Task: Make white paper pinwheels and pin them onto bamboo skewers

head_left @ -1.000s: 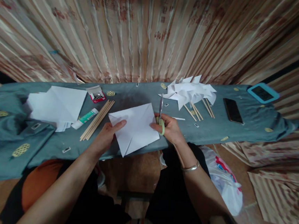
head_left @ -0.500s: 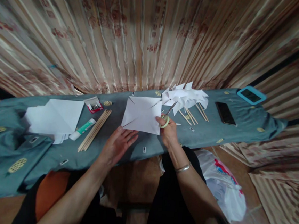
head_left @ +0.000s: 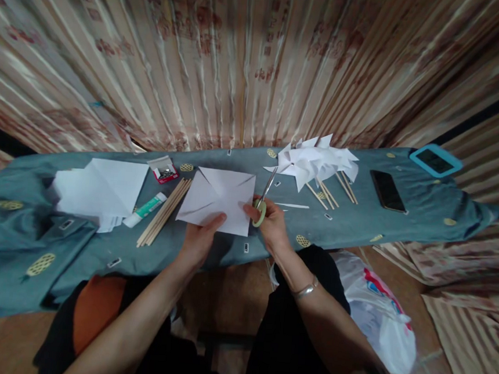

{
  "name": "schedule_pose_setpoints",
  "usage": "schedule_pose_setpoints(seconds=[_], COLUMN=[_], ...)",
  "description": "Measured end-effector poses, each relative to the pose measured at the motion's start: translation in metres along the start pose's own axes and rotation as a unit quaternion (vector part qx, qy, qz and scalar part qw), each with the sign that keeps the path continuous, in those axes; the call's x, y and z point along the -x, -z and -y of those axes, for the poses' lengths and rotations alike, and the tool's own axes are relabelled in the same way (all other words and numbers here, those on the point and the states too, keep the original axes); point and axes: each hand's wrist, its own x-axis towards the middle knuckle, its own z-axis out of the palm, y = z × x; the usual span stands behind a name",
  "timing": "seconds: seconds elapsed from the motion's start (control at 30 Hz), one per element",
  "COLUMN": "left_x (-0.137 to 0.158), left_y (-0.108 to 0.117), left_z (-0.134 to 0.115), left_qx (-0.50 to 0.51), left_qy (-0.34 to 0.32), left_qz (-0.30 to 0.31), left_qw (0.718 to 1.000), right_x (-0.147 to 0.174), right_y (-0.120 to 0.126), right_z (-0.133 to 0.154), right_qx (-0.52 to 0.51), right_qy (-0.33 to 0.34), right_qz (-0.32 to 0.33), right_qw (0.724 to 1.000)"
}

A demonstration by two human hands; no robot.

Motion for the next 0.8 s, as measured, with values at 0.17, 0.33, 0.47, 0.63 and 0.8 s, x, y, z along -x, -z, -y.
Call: schedule_pose_setpoints(seconds=[0.17, 0.33, 0.47, 0.63, 0.8], left_x=[-0.019, -0.027, -0.027, -0.026, -0.021], left_y=[0.018, 0.032, 0.037, 0.036, 0.03], left_z=[-0.019, -0.041, -0.042, -0.036, -0.037], left_qx=[-0.028, -0.058, -0.056, -0.07, -0.064], left_qy=[-0.09, -0.124, -0.113, -0.114, -0.147], left_qz=[-0.085, -0.138, -0.144, -0.15, -0.113], left_qw=[0.992, 0.981, 0.982, 0.98, 0.981], right_x=[0.011, 0.023, 0.026, 0.026, 0.026], right_y=[0.01, 0.019, 0.02, 0.019, 0.018], right_z=[0.009, 0.011, 0.01, 0.008, 0.009], right_qx=[0.065, 0.149, 0.174, 0.179, 0.174], right_qy=[-0.036, -0.084, -0.097, -0.102, -0.108], right_qz=[0.158, 0.33, 0.372, 0.382, 0.383], right_qw=[0.985, 0.928, 0.907, 0.901, 0.901])
